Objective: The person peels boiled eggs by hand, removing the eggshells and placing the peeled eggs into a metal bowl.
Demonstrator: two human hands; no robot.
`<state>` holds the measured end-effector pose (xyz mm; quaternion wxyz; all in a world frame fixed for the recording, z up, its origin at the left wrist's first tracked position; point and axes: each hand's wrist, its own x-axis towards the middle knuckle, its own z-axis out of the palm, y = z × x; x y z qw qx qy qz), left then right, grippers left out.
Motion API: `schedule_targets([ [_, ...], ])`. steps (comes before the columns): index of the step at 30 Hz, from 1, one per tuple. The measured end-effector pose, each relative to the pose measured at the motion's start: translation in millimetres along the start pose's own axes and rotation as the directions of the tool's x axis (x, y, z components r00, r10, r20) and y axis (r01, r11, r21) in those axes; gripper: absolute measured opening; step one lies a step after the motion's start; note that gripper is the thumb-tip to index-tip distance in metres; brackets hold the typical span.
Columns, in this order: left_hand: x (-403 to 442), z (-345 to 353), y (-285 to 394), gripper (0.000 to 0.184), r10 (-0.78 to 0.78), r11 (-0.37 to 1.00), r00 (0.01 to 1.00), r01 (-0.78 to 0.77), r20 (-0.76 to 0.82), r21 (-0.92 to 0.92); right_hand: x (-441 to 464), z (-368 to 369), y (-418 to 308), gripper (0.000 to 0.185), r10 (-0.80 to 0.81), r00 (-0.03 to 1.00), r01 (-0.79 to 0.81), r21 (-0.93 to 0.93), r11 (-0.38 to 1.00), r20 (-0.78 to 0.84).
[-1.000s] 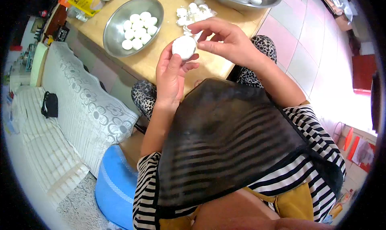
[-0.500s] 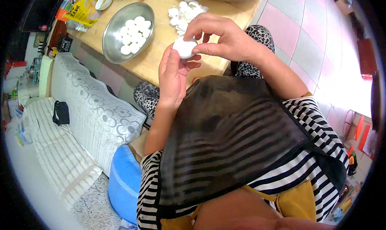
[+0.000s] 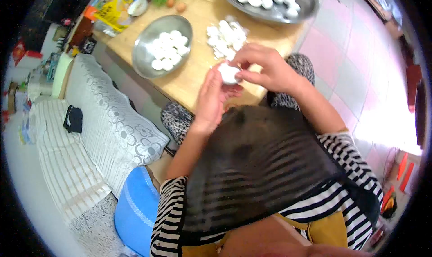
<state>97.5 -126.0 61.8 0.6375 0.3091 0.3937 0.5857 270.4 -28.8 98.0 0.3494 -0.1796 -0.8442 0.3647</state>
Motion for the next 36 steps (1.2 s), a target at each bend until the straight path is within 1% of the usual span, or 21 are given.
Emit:
schedule_targets([
  [2,3,-6,-5,0.048,-0.032,0.999,0.999,0.032,0.029,-0.011,0,1,0,0.024,-0.008,1.000,0.008,0.020,1.000,-0.009],
  [4,0,-1,-1,0.048,-0.003,1.000,1.000,0.003,0.024,-0.010,1,0,-5,0.022,0.090,0.996,-0.090,0.055,0.994,0.010],
  [6,1,-4,-2,0.047,0.006,0.996,0.998,-0.012,0.060,0.087,1,-1,-8,0.020,0.095,0.995,-0.095,0.035,0.995,0.013],
  [7,1,-4,-2,0.047,0.014,0.996,0.998,-0.019,0.056,0.089,1,0,-5,0.019,0.055,0.998,-0.055,0.046,0.997,0.004],
  [8,1,-4,-2,0.047,0.006,0.996,0.999,-0.010,0.048,0.093,1,1,-5,0.019,0.049,0.999,-0.050,0.046,0.998,0.006],
  [11,1,-4,-3,0.046,0.003,0.995,1.000,-0.006,0.022,0.100,0,1,-7,0.018,0.076,0.997,-0.075,0.078,0.994,-0.006],
  [13,0,-3,-4,0.044,-0.004,0.995,1.000,0.004,0.000,0.097,0,2,-9,0.018,0.097,0.995,-0.097,0.044,0.994,0.003],
  [16,-3,1,0,0.039,0.014,0.996,1.000,-0.013,-0.004,0.088,0,7,-8,0.018,0.050,0.996,-0.051,-0.015,0.999,-0.079],
  [17,-2,1,1,0.040,0.029,0.995,1.000,-0.028,-0.001,0.100,-2,7,-6,0.018,0.074,0.996,-0.075,-0.012,0.997,-0.052],
  [18,-2,0,0,0.040,0.038,0.993,0.999,-0.038,0.001,0.112,-3,9,-5,0.020,0.177,0.984,-0.173,0.088,0.981,-0.031],
  [20,-1,1,2,0.041,0.047,0.997,0.999,-0.047,-0.007,0.059,-1,8,-5,0.028,0.157,0.988,-0.155,0.136,0.978,-0.002],
  [21,0,1,3,0.044,0.038,0.994,0.998,-0.033,-0.044,0.103,0,9,-3,0.038,0.143,0.990,-0.144,0.091,0.985,0.020],
  [22,4,1,3,0.044,0.042,0.994,0.998,-0.037,-0.041,0.100,-1,12,2,0.044,0.117,0.993,-0.118,0.066,0.991,0.020],
  [24,9,-5,1,0.048,-0.014,0.995,0.997,0.020,-0.072,0.097,0,17,11,0.047,0.147,0.988,-0.149,0.057,0.987,0.039],
  [25,10,-8,1,0.048,-0.018,0.995,0.997,0.025,-0.075,0.092,1,18,13,0.047,0.153,0.987,-0.155,0.058,0.986,0.044],
  [27,15,-13,-1,0.053,-0.012,0.993,1.000,0.014,-0.021,0.114,3,18,16,0.049,0.204,0.976,-0.211,0.110,0.971,0.075],
  [28,17,-15,-1,0.053,-0.011,0.994,1.000,0.013,-0.019,0.106,5,18,16,0.049,0.207,0.975,-0.215,0.104,0.971,0.079],
  [31,26,-22,-1,0.053,-0.013,0.994,1.000,0.012,0.007,0.111,12,20,16,0.049,0.229,0.971,-0.236,0.101,0.967,0.072],
  [33,34,-28,0,0.052,0.005,0.986,0.999,-0.013,0.052,0.164,17,24,21,0.048,0.239,0.971,-0.240,0.071,0.968,0.021],
  [34,39,-30,1,0.052,0.009,0.988,0.998,-0.017,0.054,0.155,20,25,23,0.048,0.240,0.971,-0.241,0.062,0.969,0.026],
  [36,51,-35,3,0.050,0.042,0.989,0.996,-0.052,0.074,0.136,28,26,27,0.048,0.199,0.980,-0.199,0.039,0.979,-0.010],
])
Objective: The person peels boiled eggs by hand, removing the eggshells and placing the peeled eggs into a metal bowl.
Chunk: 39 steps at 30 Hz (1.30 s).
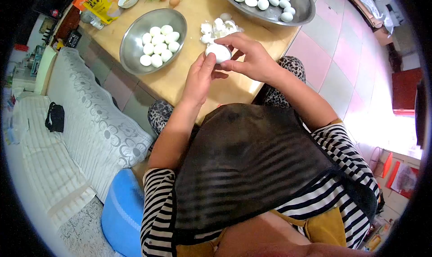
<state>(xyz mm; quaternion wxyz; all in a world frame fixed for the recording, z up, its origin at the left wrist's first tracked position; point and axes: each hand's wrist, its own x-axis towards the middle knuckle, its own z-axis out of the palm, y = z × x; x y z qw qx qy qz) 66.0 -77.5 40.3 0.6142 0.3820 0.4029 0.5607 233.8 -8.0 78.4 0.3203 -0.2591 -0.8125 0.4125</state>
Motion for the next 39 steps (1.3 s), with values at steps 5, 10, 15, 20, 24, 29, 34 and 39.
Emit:
schedule_targets([
  [5,34,-23,-3,0.045,-0.012,0.981,0.993,0.034,0.118,-0.189,26,1,9,0.045,-0.010,0.999,0.003,-0.125,0.992,-0.052],
  [10,67,-35,-1,0.044,0.053,0.955,0.987,-0.005,0.154,-0.297,55,1,20,0.047,-0.037,0.998,0.020,-0.309,0.951,-0.050],
  [15,90,-48,-7,0.050,0.168,0.936,0.979,-0.120,0.118,-0.331,84,0,28,0.044,-0.155,0.988,0.144,-0.409,0.901,0.005],
  [20,90,-57,-4,0.054,0.183,0.906,0.974,-0.115,0.134,-0.407,101,5,23,0.040,-0.139,0.989,0.145,-0.404,0.903,0.044],
  [24,91,-65,-8,0.057,0.214,0.888,0.971,-0.149,0.104,-0.436,106,14,33,0.040,-0.186,0.982,0.181,-0.391,0.903,0.027],
  [29,93,-63,-12,0.059,0.182,0.903,0.982,-0.145,0.054,-0.405,121,13,51,0.043,0.010,0.999,-0.020,-0.253,0.967,-0.041],
  [34,89,-61,-23,0.058,-0.019,0.949,0.997,0.041,0.073,-0.312,183,8,97,0.048,0.507,0.858,-0.505,0.047,0.862,-0.080],
  [39,90,-59,-27,0.041,-0.088,0.979,0.983,0.116,0.163,-0.168,246,21,170,0.051,0.680,0.693,-0.651,0.198,0.733,-0.240],
])
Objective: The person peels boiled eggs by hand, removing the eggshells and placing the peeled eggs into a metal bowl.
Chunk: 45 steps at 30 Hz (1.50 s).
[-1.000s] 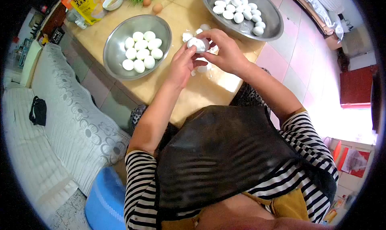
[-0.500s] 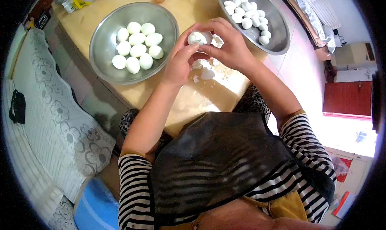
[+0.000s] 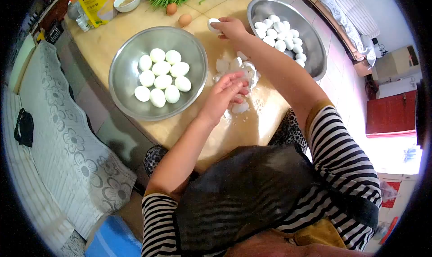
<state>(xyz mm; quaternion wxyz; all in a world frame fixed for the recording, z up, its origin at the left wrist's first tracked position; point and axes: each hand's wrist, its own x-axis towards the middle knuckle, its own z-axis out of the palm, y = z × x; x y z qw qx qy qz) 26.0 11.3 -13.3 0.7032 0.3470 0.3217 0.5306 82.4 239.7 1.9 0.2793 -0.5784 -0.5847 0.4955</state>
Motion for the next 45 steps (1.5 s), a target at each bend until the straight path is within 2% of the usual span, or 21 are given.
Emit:
schedule_targets([
  [1,0,-1,0,0.041,0.001,1.000,1.000,-0.001,0.002,0.002,20,6,6,0.051,-0.002,1.000,0.002,0.002,1.000,-0.002],
  [3,0,-2,1,0.040,-0.015,0.999,1.000,0.015,0.017,0.035,50,16,14,0.051,-0.169,0.978,0.130,-0.276,0.952,-0.125],
  [4,0,-2,2,0.038,-0.023,0.999,1.000,0.022,0.006,0.039,52,22,13,0.051,-0.168,0.976,0.125,-0.273,0.954,-0.138],
  [6,1,-5,2,0.037,-0.013,0.998,1.000,0.014,-0.002,0.062,56,30,14,0.052,-0.302,0.940,0.198,-0.467,0.862,-0.159],
  [8,1,-3,5,0.036,0.011,0.996,0.999,-0.007,-0.036,0.090,70,33,22,0.049,-0.294,0.953,0.208,-0.561,0.801,-0.066],
  [11,4,-7,2,0.034,0.008,0.995,0.999,-0.004,-0.046,0.099,54,32,20,0.044,-0.453,0.887,0.301,-0.634,0.713,-0.088],
  [13,5,-7,0,0.034,0.002,0.994,0.999,0.002,-0.038,0.106,36,26,7,0.049,-0.677,0.721,0.426,-0.676,0.601,-0.148],
  [16,5,-6,-3,0.034,-0.002,0.994,0.999,0.006,-0.032,0.112,15,-26,-30,0.050,-0.608,0.791,0.490,-0.524,0.697,-0.069],
  [19,2,-4,-3,0.035,0.000,0.994,1.000,0.002,-0.020,0.113,7,-85,-48,0.049,-0.476,0.861,0.309,-0.561,0.768,-0.178],
  [21,0,-1,-2,0.035,-0.002,0.993,1.000,0.004,-0.020,0.115,68,-133,-14,0.046,-0.591,0.732,0.360,-0.545,0.757,-0.339],
  [22,0,-1,-2,0.035,0.004,0.992,1.000,-0.003,-0.009,0.126,52,-158,-20,0.044,-0.475,0.834,0.208,-0.637,0.742,-0.281],
  [23,0,-1,-2,0.035,0.012,0.990,1.000,-0.012,0.002,0.138,29,-174,-18,0.044,-0.434,0.862,0.166,-0.661,0.732,-0.264],
  [24,-1,-1,-3,0.035,0.014,0.990,1.000,-0.014,-0.004,0.141,34,-191,-7,0.044,-0.355,0.919,0.060,-0.830,0.555,-0.171],
  [26,0,-1,-5,0.036,0.004,0.990,1.000,-0.006,0.012,0.144,27,-202,24,0.053,-0.129,0.986,-0.058,-0.937,0.343,-0.109],
  [28,1,-1,-6,0.035,0.005,0.988,1.000,-0.007,0.014,0.153,17,-206,54,0.067,0.056,0.993,-0.118,-0.906,0.406,-0.105],
  [29,1,-2,-6,0.035,0.004,0.987,1.000,-0.007,0.017,0.162,20,-200,67,0.066,-0.102,0.987,-0.089,-0.943,0.321,-0.127],
  [31,1,-3,-8,0.035,0.012,0.987,1.000,-0.014,0.018,0.162,5,-195,58,0.061,-0.013,0.984,-0.153,-0.870,0.470,-0.180],
  [34,-2,-3,-9,0.034,0.015,0.986,0.999,-0.019,0.030,0.164,3,-194,51,0.056,0.139,0.980,-0.194,-0.857,0.478,-0.144],
  [37,-3,-4,-6,0.034,0.031,0.986,0.999,-0.037,0.037,0.161,-6,-193,55,0.049,0.080,0.993,-0.112,-0.878,0.466,-0.084],
  [43,-8,-8,-3,0.033,0.054,0.981,0.998,-0.056,0.014,0.188,-33,-210,57,0.049,0.167,0.982,-0.175,-0.721,0.670,-0.083],
  [45,-10,-10,-3,0.033,0.054,0.980,0.998,-0.055,0.007,0.189,-53,-214,53,0.040,-0.049,0.992,0.014,-0.290,0.957,-0.114],
])
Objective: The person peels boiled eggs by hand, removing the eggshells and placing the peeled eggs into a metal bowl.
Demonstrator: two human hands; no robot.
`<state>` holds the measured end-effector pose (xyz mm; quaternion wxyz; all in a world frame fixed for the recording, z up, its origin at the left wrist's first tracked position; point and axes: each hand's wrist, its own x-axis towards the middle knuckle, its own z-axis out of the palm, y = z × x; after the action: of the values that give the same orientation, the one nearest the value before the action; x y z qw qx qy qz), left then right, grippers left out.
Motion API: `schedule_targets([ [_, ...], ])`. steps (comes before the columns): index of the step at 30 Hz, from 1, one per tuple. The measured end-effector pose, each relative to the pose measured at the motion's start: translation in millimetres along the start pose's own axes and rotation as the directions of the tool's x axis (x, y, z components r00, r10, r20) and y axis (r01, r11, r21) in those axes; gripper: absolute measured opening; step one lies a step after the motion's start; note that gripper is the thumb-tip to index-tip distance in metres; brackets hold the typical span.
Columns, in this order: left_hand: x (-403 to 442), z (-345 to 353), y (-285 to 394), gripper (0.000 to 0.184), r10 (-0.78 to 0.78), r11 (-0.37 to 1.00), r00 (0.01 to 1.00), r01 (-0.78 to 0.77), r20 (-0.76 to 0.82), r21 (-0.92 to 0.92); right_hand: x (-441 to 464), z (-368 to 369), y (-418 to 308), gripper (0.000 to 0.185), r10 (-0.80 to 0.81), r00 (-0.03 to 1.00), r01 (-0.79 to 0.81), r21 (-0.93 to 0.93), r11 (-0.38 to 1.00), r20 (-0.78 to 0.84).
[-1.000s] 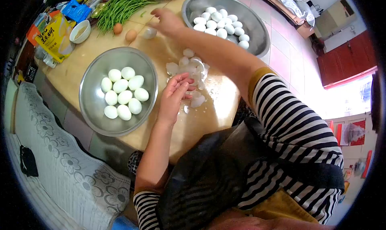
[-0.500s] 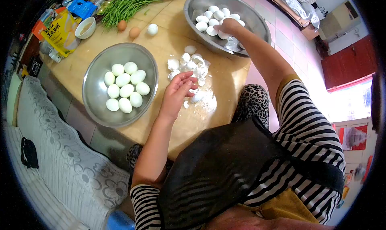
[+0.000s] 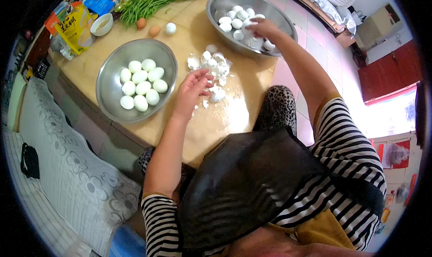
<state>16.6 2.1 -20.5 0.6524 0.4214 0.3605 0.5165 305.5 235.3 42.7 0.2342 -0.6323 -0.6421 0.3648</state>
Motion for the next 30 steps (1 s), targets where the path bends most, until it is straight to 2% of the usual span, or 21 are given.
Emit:
schedule_targets([
  [2,-2,1,2,0.033,0.032,0.999,0.999,-0.032,-0.007,0.006,-28,-7,-14,0.033,-0.048,0.998,0.029,0.472,0.881,0.028],
  [4,-3,3,3,0.034,0.032,0.999,0.999,-0.033,-0.034,-0.012,-57,-19,-17,0.028,-0.320,0.931,0.122,0.678,0.725,0.176],
  [6,-2,3,2,0.034,0.059,0.998,0.998,-0.058,-0.037,0.037,-115,-9,-45,0.038,-0.349,0.937,0.224,0.747,0.626,0.011],
  [7,-1,2,0,0.033,0.062,0.997,0.997,-0.060,-0.037,0.043,-134,-4,-46,0.041,-0.389,0.920,0.317,0.685,0.656,-0.053],
  [8,-2,1,-4,0.033,0.065,0.997,0.997,-0.063,-0.039,0.051,-152,7,-41,0.041,-0.374,0.926,0.303,0.686,0.662,-0.048],
  [9,-3,1,-6,0.033,0.057,0.997,0.998,-0.055,-0.038,0.048,-168,17,-37,0.044,-0.464,0.868,0.490,0.469,0.735,-0.179],
  [10,-3,2,-6,0.033,0.049,0.997,0.998,-0.047,-0.030,0.055,-179,26,-34,0.046,-0.575,0.770,0.631,0.205,0.748,-0.277],
  [11,-3,2,-6,0.033,0.043,0.997,0.999,-0.041,-0.023,0.062,-185,40,-19,0.050,-0.561,0.777,0.598,0.055,0.800,-0.287],
  [12,-5,4,-6,0.033,0.045,0.997,0.999,-0.043,-0.024,0.062,-202,49,-18,0.050,-0.465,0.864,0.469,-0.024,0.883,-0.194],
  [13,-7,5,-6,0.033,0.051,0.997,0.998,-0.049,-0.027,0.064,-195,64,5,0.051,-0.567,0.806,0.547,-0.156,0.823,-0.169],
  [14,-9,6,-4,0.033,0.059,0.996,0.998,-0.057,-0.031,0.070,-200,75,14,0.050,-0.653,0.752,0.582,-0.374,0.722,-0.089],
  [15,-13,7,-2,0.033,0.061,0.995,0.998,-0.058,-0.033,0.078,-197,83,32,0.049,-0.499,0.860,0.466,-0.562,0.683,0.107],
  [16,-19,10,0,0.033,0.067,0.997,0.994,-0.063,-0.087,0.049,-198,98,38,0.049,-0.529,0.847,0.468,-0.546,0.695,0.052],
  [18,-33,12,4,0.033,0.083,0.996,0.986,-0.079,-0.143,0.032,-194,96,41,0.047,-0.562,0.813,0.547,-0.528,0.650,0.152],
  [19,-43,11,3,0.033,0.097,0.995,0.977,-0.096,-0.187,0.016,-192,97,42,0.047,-0.568,0.810,0.552,-0.521,0.651,0.149],
  [22,-71,9,-4,0.033,0.121,0.992,0.964,-0.123,-0.237,0.005,-183,98,44,0.047,-0.621,0.749,0.656,-0.396,0.643,0.231],
  [24,-86,8,-10,0.034,0.118,0.990,0.956,-0.133,-0.268,-0.037,-178,94,40,0.049,-0.510,0.794,0.602,-0.321,0.731,0.331],
  [25,-92,7,-14,0.034,0.137,0.989,0.957,-0.148,-0.257,-0.022,-182,91,29,0.049,-0.525,0.791,0.609,-0.322,0.725,0.313],
  [27,-100,7,-24,0.035,0.117,0.990,0.936,-0.138,-0.330,-0.039,-198,85,13,0.050,-0.624,0.777,0.605,-0.368,0.706,0.082],
  [28,-99,6,-27,0.035,0.129,0.989,0.941,-0.144,-0.311,-0.026,-200,83,12,0.050,-0.629,0.775,0.601,-0.372,0.707,0.057],
  [30,-95,4,-33,0.035,0.160,0.987,0.917,-0.147,-0.366,0.063,-203,83,17,0.052,-0.742,0.662,0.638,-0.442,0.631,-0.105],
])
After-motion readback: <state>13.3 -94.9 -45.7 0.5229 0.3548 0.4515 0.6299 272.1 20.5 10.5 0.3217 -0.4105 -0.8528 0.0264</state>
